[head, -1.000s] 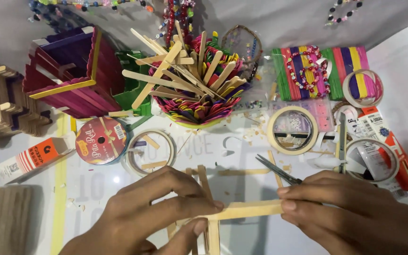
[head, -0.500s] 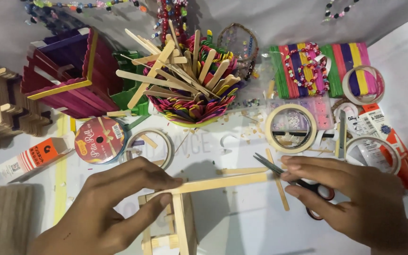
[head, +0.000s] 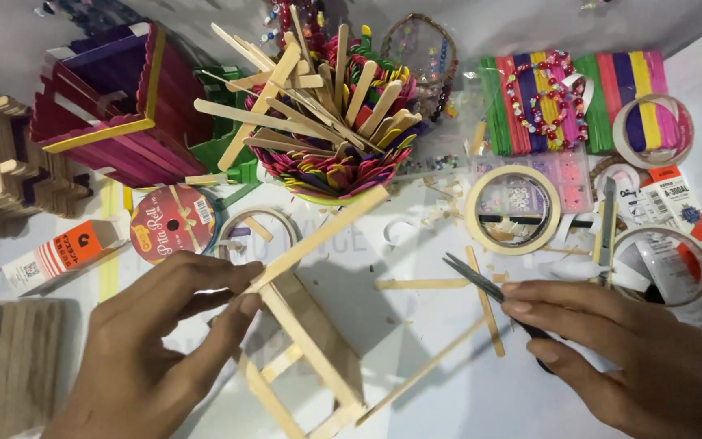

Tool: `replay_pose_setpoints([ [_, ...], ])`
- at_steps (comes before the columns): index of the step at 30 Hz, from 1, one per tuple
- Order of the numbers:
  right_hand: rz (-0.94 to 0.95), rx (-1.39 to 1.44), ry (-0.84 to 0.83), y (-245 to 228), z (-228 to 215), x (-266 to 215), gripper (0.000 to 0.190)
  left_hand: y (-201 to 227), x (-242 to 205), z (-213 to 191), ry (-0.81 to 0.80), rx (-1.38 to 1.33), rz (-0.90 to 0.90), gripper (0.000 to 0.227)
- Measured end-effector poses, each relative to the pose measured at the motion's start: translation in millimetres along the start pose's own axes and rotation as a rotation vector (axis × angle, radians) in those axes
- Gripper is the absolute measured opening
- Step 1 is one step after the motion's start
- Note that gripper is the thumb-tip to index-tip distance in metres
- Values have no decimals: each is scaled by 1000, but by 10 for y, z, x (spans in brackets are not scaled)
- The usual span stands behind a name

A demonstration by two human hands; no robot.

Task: Detailing and assembling a structure made of popsicle sticks using glue and scissors.

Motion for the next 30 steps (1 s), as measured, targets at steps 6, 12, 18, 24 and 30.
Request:
replay_pose_setpoints([
  [6, -119, 51, 100, 19, -113, 31, 32, -65, -73, 44, 48, -18, -277, 20],
  [12, -266, -138, 205, 147, 29, -152, 34, -34, -85, 22, -6, 123, -14, 23],
  [18, -323, -312, 78, 85, 257, -238, 26, 90, -140, -24, 31, 234, -117, 29],
  [24, 952, -251, -154, 261, -42, -419, 31, -1013, -721, -485, 120, 312, -277, 36],
  [30, 807, 1, 84, 601, 233, -235, 64, -909, -577, -378, -287, 282, 346, 4],
])
Point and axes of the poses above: each hand's wrist, its own x-axis towards the middle knuckle, its own z-axis out of the palm, y = z × x, the point moved 2 cm from there along x, towards the middle knuckle, and after that the axes turned 10 degrees about -x, right-handed, at the moved point
